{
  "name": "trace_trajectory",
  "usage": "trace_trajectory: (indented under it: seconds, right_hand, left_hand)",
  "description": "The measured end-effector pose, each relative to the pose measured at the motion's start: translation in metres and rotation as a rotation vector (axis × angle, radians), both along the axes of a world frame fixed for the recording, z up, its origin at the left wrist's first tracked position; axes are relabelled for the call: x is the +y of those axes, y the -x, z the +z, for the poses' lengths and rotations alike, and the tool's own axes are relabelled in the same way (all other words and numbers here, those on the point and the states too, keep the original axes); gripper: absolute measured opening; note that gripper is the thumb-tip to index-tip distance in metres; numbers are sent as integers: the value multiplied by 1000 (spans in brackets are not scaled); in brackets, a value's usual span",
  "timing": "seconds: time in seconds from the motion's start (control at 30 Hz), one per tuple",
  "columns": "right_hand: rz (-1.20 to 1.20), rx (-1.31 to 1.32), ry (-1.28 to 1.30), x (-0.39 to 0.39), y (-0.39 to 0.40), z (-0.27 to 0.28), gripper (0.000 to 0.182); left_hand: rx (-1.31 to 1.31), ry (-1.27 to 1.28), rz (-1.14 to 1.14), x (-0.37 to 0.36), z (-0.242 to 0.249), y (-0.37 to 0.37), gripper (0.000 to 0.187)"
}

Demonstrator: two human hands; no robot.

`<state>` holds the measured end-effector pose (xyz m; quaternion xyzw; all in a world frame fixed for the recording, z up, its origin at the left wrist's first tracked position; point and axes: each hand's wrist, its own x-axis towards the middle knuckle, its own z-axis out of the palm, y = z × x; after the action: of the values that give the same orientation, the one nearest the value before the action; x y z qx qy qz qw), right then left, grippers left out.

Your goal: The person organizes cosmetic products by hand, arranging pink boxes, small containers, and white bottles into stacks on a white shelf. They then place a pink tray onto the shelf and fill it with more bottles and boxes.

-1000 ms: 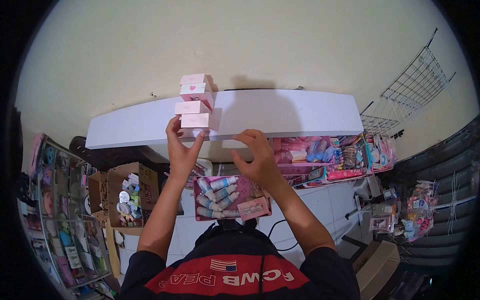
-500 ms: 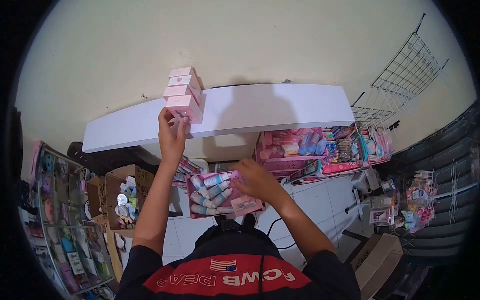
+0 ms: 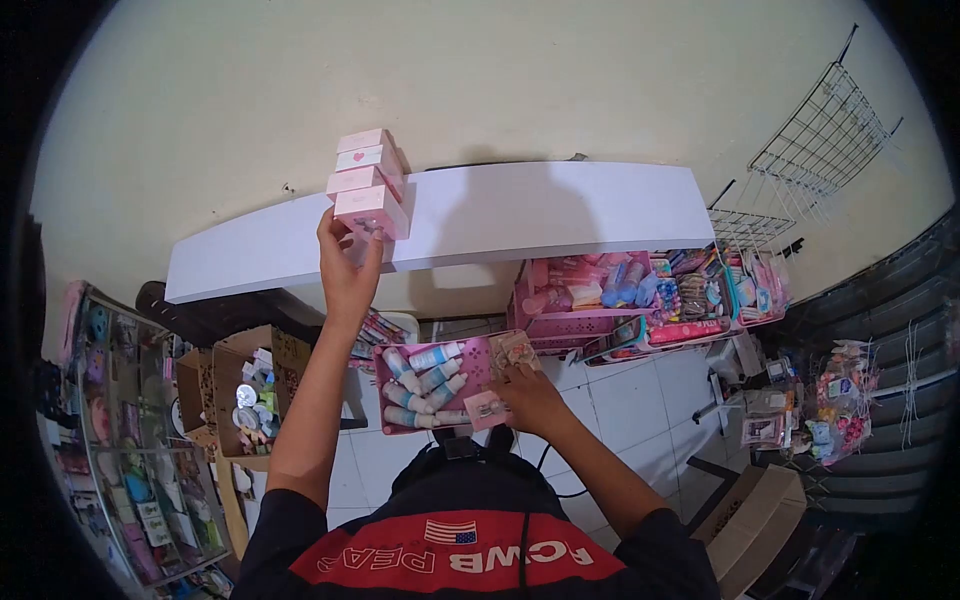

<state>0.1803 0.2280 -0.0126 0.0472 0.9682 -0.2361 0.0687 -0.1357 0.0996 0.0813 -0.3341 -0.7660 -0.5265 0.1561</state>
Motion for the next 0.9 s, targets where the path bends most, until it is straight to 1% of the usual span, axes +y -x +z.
trace_trajectory:
  seconds: [0.07, 0.2, 0.3, 0.4, 0.47, 0.67, 0.77, 0.9]
  right_hand:
    - [29, 3, -144, -4, 1, 7, 60]
    - [18, -16, -122, -6, 2, -3, 57]
    - [26, 58, -143, -5, 1, -6, 54]
    - [42, 55, -119, -3, 4, -4, 58]
    - [83, 111, -124, -1, 5, -5, 59]
    - [69, 114, -69, -3, 11, -9, 59]
    - [86, 131, -102, -5, 12, -13, 60]
    - [29, 112, -46, -10, 16, -5, 61]
  left_hand:
    - [-13, 0, 0, -1, 4, -2, 74]
    - [-22, 25, -3, -5, 6, -5, 77]
    - [-21, 31, 3, -6, 7, -6, 76]
    - [-22, 33, -4, -8, 9, -8, 76]
    - [-26, 34, -4, -8, 10, -8, 76]
    - [-29, 23, -16, -6, 5, -5, 74]
    - [-46, 11, -17, -7, 6, -7, 73]
    - [-84, -21, -27, -6, 11, -8, 70]
